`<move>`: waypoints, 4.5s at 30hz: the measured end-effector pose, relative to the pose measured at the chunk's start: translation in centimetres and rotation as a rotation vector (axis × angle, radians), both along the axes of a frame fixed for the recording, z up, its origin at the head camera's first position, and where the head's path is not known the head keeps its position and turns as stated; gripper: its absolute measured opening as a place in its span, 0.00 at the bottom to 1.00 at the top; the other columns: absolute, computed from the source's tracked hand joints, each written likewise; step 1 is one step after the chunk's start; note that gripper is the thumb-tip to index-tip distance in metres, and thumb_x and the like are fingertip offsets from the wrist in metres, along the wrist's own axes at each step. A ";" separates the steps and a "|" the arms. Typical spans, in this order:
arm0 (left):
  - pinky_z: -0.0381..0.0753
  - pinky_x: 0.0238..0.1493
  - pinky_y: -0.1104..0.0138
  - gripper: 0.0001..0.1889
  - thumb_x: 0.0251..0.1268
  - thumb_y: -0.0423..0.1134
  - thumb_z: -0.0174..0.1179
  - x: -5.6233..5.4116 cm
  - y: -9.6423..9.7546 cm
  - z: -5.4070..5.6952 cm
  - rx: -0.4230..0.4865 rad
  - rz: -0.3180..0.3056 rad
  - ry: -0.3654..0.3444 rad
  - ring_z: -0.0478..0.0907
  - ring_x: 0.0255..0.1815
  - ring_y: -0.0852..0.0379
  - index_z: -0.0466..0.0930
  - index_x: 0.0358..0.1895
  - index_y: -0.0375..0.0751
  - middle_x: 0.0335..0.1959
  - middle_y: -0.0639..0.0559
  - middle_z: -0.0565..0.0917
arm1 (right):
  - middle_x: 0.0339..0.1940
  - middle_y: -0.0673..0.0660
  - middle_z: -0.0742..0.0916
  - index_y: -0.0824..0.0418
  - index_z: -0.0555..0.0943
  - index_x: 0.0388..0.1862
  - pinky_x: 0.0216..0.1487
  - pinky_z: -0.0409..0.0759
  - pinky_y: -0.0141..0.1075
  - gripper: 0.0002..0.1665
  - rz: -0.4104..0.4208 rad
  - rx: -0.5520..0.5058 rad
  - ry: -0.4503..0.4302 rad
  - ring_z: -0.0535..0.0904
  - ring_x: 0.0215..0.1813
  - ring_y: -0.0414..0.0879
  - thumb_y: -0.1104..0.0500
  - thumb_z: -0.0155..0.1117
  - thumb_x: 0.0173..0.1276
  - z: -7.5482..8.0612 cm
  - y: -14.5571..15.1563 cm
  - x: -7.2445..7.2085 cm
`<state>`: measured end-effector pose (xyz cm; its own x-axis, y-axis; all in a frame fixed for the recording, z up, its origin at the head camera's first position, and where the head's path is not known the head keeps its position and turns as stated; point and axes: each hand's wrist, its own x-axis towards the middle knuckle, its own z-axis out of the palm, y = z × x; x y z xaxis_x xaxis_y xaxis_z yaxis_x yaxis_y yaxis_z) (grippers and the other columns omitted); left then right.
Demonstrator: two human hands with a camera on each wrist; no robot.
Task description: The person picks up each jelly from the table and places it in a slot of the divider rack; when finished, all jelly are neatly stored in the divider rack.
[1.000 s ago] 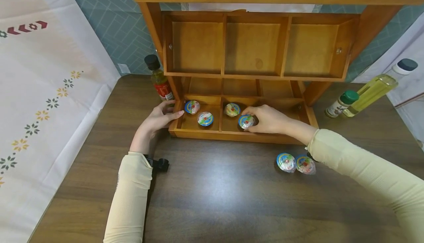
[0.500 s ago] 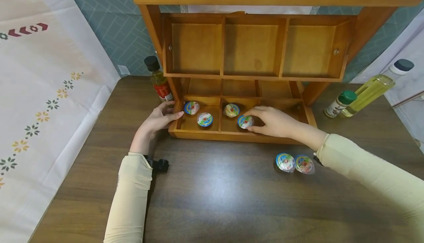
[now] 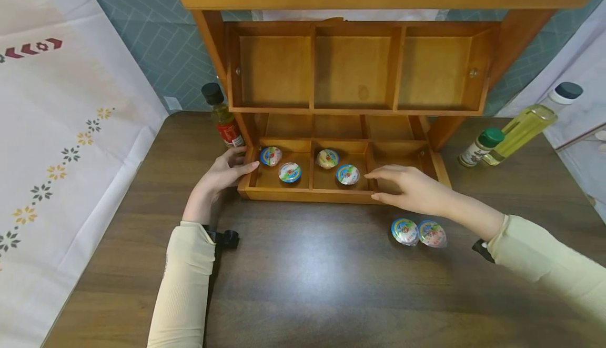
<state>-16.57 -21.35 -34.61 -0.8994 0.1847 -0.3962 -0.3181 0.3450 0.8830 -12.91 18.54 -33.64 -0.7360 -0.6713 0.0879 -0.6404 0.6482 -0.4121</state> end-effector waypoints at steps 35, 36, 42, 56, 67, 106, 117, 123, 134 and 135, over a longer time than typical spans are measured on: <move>0.70 0.58 0.48 0.38 0.65 0.47 0.58 -1.2 -0.7 -2.3 0.004 0.000 0.034 0.67 0.61 0.40 0.48 0.73 0.45 0.69 0.37 0.59 | 0.57 0.61 0.79 0.61 0.73 0.61 0.30 0.77 0.27 0.38 -0.133 -0.050 -0.092 0.75 0.29 0.26 0.46 0.71 0.55 -2.7 5.5 7.9; 0.70 0.58 0.48 0.39 0.64 0.48 0.58 -1.3 -0.8 -2.6 0.003 0.000 0.041 0.67 0.61 0.41 0.48 0.73 0.46 0.69 0.38 0.59 | 0.57 0.62 0.79 0.61 0.73 0.61 0.29 0.77 0.27 0.38 -0.134 -0.051 -0.098 0.75 0.28 0.26 0.46 0.70 0.55 -2.8 5.4 8.0; 0.70 0.58 0.48 0.39 0.64 0.49 0.59 -1.4 -1.0 -3.0 0.004 0.004 0.041 0.67 0.61 0.41 0.48 0.74 0.48 0.69 0.38 0.59 | 0.55 0.61 0.80 0.63 0.73 0.61 0.27 0.75 0.26 0.37 -0.125 -0.028 -0.065 0.71 0.24 0.25 0.47 0.70 0.56 -3.1 5.0 8.0; 0.70 0.58 0.48 0.39 0.64 0.49 0.59 -1.6 -0.8 -3.2 -0.002 0.001 0.034 0.68 0.61 0.40 0.48 0.73 0.47 0.69 0.38 0.60 | 0.51 0.58 0.82 0.65 0.76 0.58 0.26 0.73 0.24 0.34 -0.087 -0.065 0.063 0.69 0.23 0.25 0.55 0.74 0.53 -3.5 5.1 7.7; 0.70 0.58 0.48 0.40 0.62 0.52 0.60 -1.6 -0.9 -3.3 -0.021 -0.002 0.037 0.66 0.63 0.42 0.49 0.73 0.48 0.70 0.39 0.59 | 0.50 0.53 0.83 0.61 0.78 0.56 0.40 0.80 0.41 0.36 -0.095 -0.014 0.194 0.80 0.47 0.46 0.55 0.78 0.46 -1.0 5.4 6.4; 0.69 0.59 0.48 0.44 0.60 0.56 0.60 -1.5 -1.3 -3.3 -0.021 0.006 0.034 0.65 0.63 0.43 0.46 0.74 0.48 0.71 0.41 0.58 | 0.54 0.69 0.79 0.67 0.73 0.61 0.47 0.79 0.50 0.35 -0.320 -0.063 -0.087 0.80 0.49 0.61 0.50 0.69 0.59 -2.5 4.5 -4.7; 0.70 0.58 0.49 0.44 0.60 0.55 0.60 -1.5 -1.2 -3.5 -0.021 0.007 0.028 0.66 0.63 0.42 0.47 0.74 0.47 0.70 0.39 0.59 | 0.58 0.70 0.77 0.67 0.70 0.64 0.49 0.79 0.49 0.38 -0.294 -0.011 -0.130 0.79 0.51 0.63 0.48 0.68 0.60 -3.2 4.1 -6.0; 0.71 0.57 0.50 0.44 0.59 0.56 0.60 -1.4 -1.2 -3.5 -0.023 0.007 0.031 0.67 0.62 0.42 0.48 0.73 0.47 0.69 0.40 0.60 | 0.55 0.69 0.78 0.66 0.69 0.64 0.50 0.78 0.49 0.39 -0.284 -0.028 -0.148 0.78 0.52 0.63 0.46 0.66 0.61 -3.5 3.7 -6.4; 0.69 0.59 0.48 0.44 0.60 0.57 0.60 -1.3 -1.2 -3.6 -0.036 0.003 0.037 0.65 0.63 0.41 0.48 0.74 0.47 0.70 0.39 0.59 | 0.52 0.68 0.80 0.67 0.69 0.64 0.53 0.76 0.50 0.39 -0.265 -0.052 -0.149 0.78 0.53 0.63 0.50 0.69 0.59 -3.6 3.4 -6.4; 0.69 0.59 0.48 0.44 0.60 0.57 0.60 -1.3 -1.2 -3.6 -0.037 0.005 0.036 0.65 0.63 0.41 0.48 0.73 0.47 0.70 0.39 0.59 | 0.53 0.68 0.80 0.67 0.69 0.64 0.54 0.76 0.50 0.39 -0.264 -0.051 -0.144 0.77 0.53 0.63 0.50 0.69 0.59 -3.5 3.4 -6.4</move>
<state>-17.86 -22.56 -38.17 -0.9142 0.1660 -0.3698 -0.2881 0.3756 0.8808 -19.28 21.93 -37.18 -0.8919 -0.4522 -0.0009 -0.3851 0.7606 -0.5227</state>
